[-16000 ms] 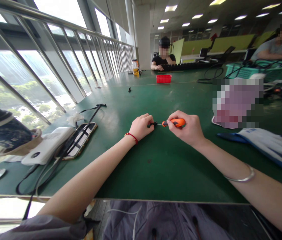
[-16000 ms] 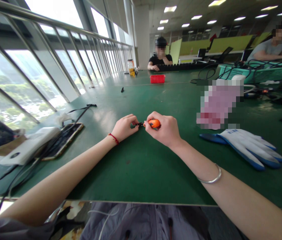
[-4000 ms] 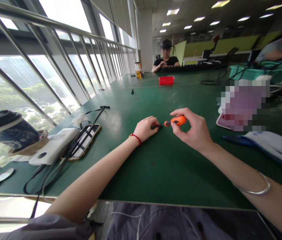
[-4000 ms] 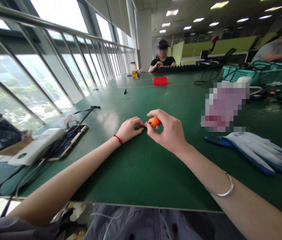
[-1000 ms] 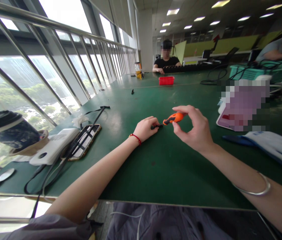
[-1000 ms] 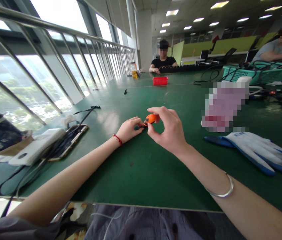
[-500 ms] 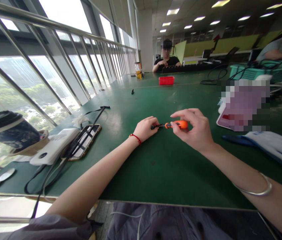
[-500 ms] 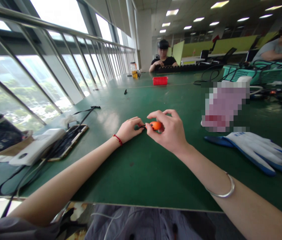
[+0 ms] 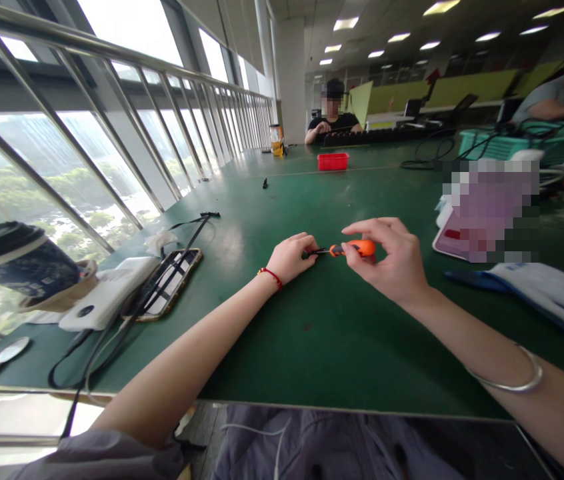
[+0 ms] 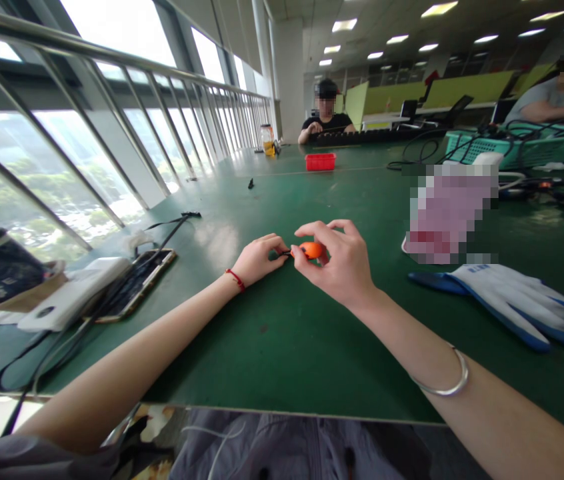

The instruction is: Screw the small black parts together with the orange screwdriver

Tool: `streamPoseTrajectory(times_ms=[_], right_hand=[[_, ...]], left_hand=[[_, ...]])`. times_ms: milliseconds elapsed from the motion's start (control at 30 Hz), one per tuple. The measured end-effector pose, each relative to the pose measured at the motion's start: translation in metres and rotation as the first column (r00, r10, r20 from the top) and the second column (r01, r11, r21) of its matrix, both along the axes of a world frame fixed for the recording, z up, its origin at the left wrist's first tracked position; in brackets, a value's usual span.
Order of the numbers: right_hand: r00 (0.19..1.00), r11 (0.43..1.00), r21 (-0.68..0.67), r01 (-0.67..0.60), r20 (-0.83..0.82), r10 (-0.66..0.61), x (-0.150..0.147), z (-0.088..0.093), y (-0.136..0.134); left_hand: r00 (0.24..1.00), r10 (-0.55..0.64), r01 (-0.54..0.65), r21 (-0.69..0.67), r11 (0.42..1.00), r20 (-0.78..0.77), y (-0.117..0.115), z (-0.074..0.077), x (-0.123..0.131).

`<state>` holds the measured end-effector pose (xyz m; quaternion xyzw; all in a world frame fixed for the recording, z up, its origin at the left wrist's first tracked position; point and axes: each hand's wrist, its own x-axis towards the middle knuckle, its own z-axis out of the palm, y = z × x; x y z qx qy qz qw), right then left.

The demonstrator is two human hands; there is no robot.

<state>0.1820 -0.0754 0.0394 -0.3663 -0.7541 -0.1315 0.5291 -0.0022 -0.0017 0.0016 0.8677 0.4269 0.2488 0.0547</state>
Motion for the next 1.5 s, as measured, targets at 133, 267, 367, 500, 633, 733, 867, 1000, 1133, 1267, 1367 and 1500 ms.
streamPoseTrajectory(times_ms=[133,267,367,500,633,733,867,1000,1133,1267,1367,1500], right_hand=[[1.000,1.000,-0.001,-0.027,0.011,0.027,0.000,0.001,0.000],[1.000,1.000,-0.004,-0.002,0.009,0.002,0.001,-0.001,0.001],[1.000,1.000,0.001,0.003,0.013,-0.003,0.001,-0.001,0.000],[0.999,0.999,-0.031,-0.040,0.035,0.041,0.000,0.003,-0.002],[0.988,0.979,-0.191,-0.069,0.121,0.093,-0.003,0.001,-0.002],[0.965,0.926,-0.373,-0.054,0.218,0.144,-0.003,-0.002,-0.003],[0.971,0.908,-0.414,-0.061,0.185,0.150,0.004,-0.001,0.000],[0.999,0.938,-0.346,-0.039,0.016,0.047,0.018,-0.001,0.014],[0.996,0.919,-0.392,0.050,0.086,-0.018,0.025,-0.017,0.035],[0.982,0.861,-0.505,0.052,0.184,0.049,0.023,-0.032,0.046],[0.971,0.846,-0.531,0.050,0.223,0.083,0.020,-0.036,0.046],[0.975,0.846,-0.531,0.046,0.208,0.078,0.020,-0.036,0.047]], left_hand=[[1.000,-0.001,0.001,0.004,1.000,0.000,-0.001,0.001,0.000],[1.000,-0.006,0.006,0.006,1.000,0.009,-0.001,0.000,0.000],[1.000,-0.003,0.003,0.003,1.000,0.009,0.000,-0.001,0.000],[1.000,-0.011,0.010,0.014,1.000,0.011,0.002,-0.002,0.000],[1.000,-0.006,0.006,0.027,1.000,0.007,0.002,-0.002,-0.001],[1.000,0.000,0.000,0.018,1.000,0.008,0.000,-0.001,0.000],[1.000,0.005,-0.006,0.013,1.000,0.016,0.000,0.000,0.000],[0.998,0.022,-0.021,-0.010,1.000,0.062,0.002,-0.001,-0.002],[0.976,0.005,0.002,-0.033,0.999,0.216,0.002,0.000,-0.002],[0.950,-0.039,0.056,-0.048,0.997,0.309,-0.004,0.005,0.002],[0.947,-0.055,0.078,-0.059,0.995,0.317,-0.007,0.008,0.005],[0.944,-0.088,0.114,-0.066,0.991,0.319,-0.010,0.008,0.008]])
